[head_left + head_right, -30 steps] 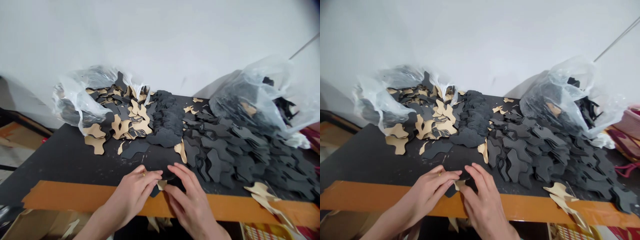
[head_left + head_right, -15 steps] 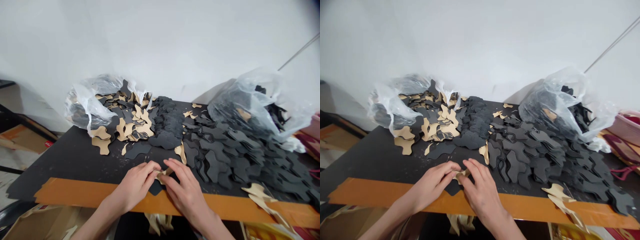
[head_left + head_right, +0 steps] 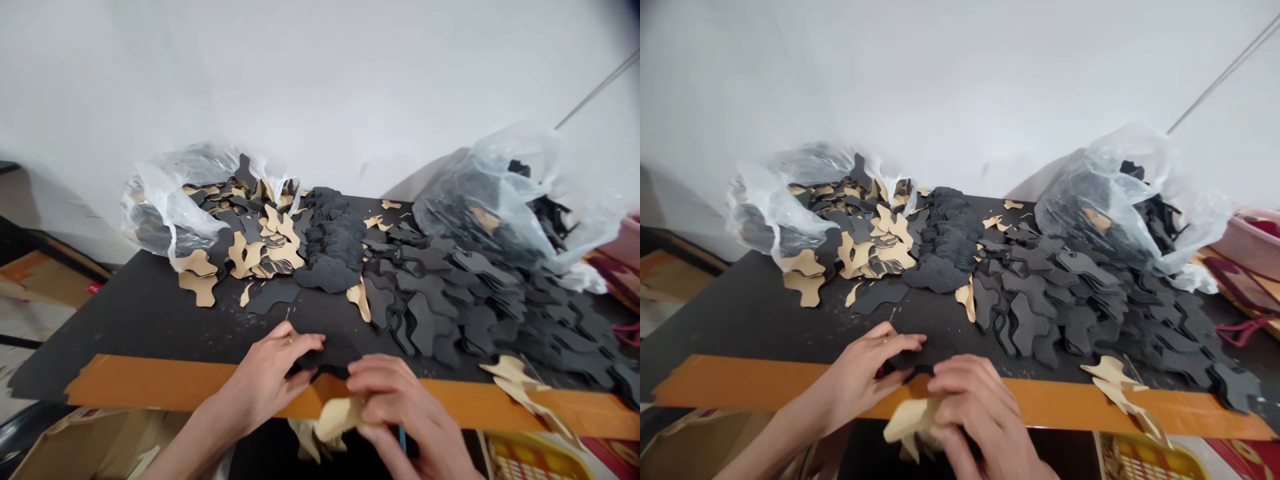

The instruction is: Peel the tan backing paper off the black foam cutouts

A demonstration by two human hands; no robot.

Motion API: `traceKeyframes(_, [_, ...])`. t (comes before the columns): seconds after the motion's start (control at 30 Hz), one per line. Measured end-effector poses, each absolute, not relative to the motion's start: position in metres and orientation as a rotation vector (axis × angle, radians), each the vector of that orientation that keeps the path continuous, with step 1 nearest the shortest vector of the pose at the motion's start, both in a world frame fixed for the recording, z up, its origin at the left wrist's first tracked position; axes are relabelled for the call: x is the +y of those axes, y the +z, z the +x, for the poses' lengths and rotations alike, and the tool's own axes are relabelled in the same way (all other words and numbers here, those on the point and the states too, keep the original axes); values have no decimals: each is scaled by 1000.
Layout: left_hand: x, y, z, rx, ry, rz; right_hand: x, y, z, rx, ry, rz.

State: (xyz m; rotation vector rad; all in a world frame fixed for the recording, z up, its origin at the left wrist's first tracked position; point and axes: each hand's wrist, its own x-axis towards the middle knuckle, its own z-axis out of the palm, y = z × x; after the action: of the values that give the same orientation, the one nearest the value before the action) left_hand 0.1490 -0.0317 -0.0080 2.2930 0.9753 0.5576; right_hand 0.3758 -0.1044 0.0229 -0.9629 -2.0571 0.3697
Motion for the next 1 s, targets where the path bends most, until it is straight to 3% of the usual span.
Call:
traceKeyframes(0.1, [-33,-7,147,967,569,2264,-111,29,392,-2061,419,-1003])
traceKeyframes(0.3, [-34,-6,145,920,570,2318,-92,-7,398,-2134,87,-1214])
traceKeyframes(0.53, [-34,-3,143,879,563,2378,-77,-17,388,-2304,-43,-1108])
traceKeyframes(1.0, [-57,-14,135,1005,710,2459,-84,-9,389,-2423,121,-1163])
